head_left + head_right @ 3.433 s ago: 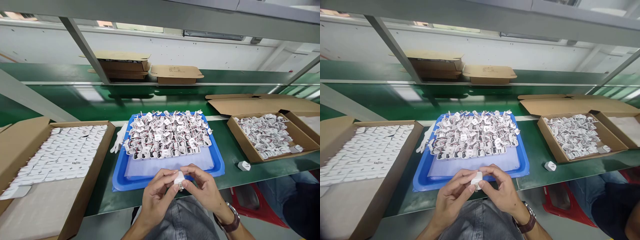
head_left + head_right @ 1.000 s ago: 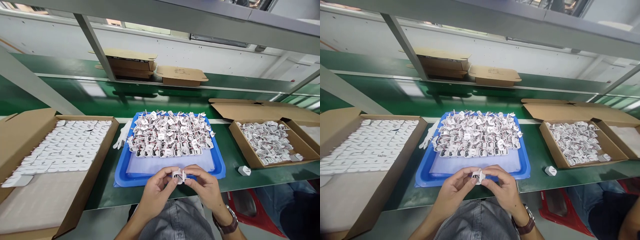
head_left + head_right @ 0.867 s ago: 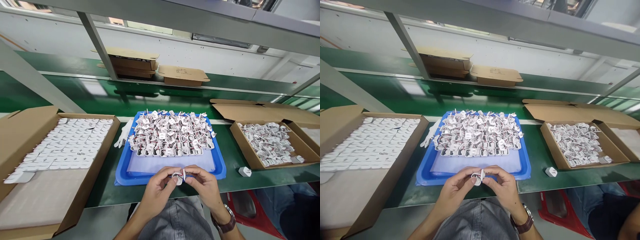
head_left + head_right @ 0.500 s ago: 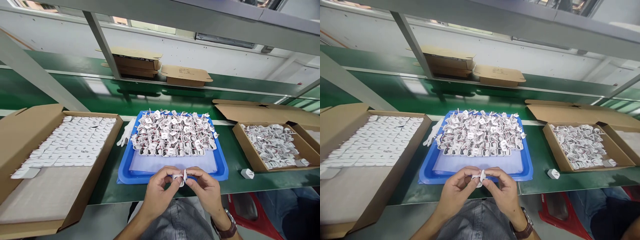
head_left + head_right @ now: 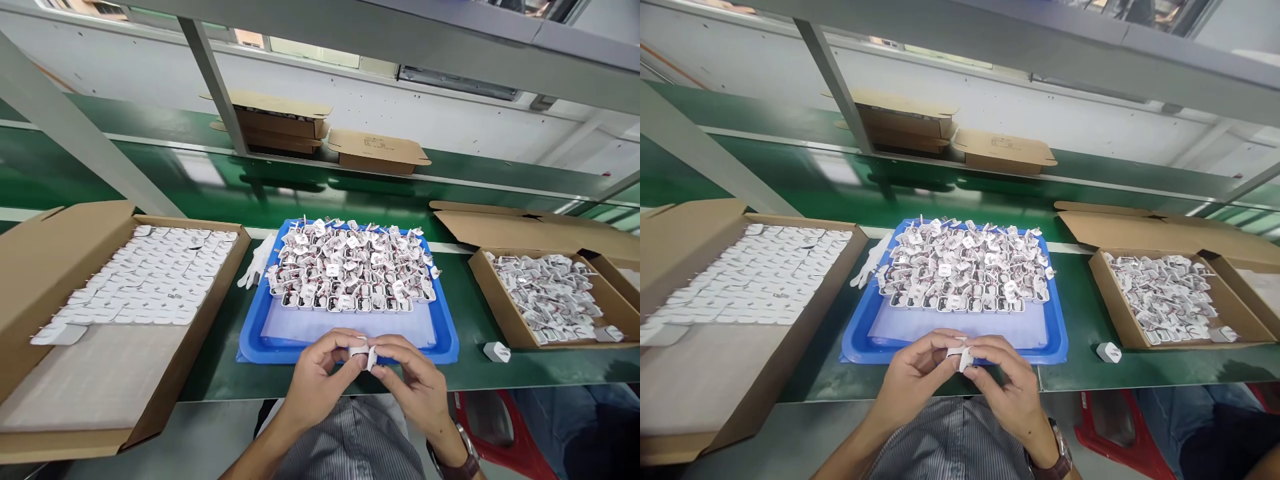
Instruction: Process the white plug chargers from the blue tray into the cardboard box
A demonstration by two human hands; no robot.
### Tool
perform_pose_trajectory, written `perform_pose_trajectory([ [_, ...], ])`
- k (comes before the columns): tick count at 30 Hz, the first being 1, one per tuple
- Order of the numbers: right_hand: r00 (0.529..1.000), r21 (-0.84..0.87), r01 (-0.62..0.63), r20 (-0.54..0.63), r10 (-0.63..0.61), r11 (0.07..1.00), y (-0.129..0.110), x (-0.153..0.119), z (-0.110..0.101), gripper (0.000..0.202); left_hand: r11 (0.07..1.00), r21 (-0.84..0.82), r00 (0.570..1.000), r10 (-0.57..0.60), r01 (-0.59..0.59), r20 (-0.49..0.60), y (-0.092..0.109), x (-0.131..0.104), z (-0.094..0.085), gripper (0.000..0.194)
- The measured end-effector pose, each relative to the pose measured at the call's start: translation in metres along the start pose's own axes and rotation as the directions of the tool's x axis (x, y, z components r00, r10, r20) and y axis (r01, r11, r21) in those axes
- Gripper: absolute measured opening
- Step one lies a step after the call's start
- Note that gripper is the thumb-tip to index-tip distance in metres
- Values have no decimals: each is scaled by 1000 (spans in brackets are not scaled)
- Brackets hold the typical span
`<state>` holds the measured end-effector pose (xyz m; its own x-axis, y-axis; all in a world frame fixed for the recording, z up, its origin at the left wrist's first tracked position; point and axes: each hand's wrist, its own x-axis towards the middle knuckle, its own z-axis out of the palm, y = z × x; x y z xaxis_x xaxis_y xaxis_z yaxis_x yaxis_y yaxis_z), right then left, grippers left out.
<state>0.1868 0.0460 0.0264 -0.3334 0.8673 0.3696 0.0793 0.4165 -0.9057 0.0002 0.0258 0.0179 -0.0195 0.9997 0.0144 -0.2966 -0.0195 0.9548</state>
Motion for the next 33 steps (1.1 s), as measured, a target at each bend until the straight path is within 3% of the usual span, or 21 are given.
perform_pose_trajectory([
  [6, 985, -105, 170, 50, -166, 980, 1, 2, 3, 59, 999, 6, 991, 35, -34, -129, -2, 1, 8, 6],
  [9, 978, -143, 206, 72, -198, 968, 4, 2, 0, 62, 1000, -19, 997, -15, 14, -70, 0, 3, 5, 7],
  [14, 986, -179, 164, 42, -159, 970, 7, 2, -7, 57, 997, -43, 992, -65, 70, 106, 9, 3, -7, 27],
  [19, 973, -261, 230, 89, -214, 938, 3, 6, -7, 51, 993, -76, 995, -86, 90, 48, 7, 2, -10, 30],
  [25, 948, -318, 313, 168, -272, 895, -1, 9, -8, 55, 999, 30, 999, 24, -25, 31, 4, 3, -10, 26],
  [27, 958, -260, 257, 193, -210, 931, -2, 9, -10, 56, 997, 47, 998, 53, -54, 24, 5, 2, -10, 23],
  [30, 990, -111, -29, 137, 44, 993, -1, 8, -13, 50, 993, 60, 995, 97, -99, 26, 6, -2, -9, 22],
  [33, 945, 125, -314, 140, 297, 941, -1, 8, -13, 44, 988, 76, 989, 134, -138, 59, 6, -5, -9, 25],
])
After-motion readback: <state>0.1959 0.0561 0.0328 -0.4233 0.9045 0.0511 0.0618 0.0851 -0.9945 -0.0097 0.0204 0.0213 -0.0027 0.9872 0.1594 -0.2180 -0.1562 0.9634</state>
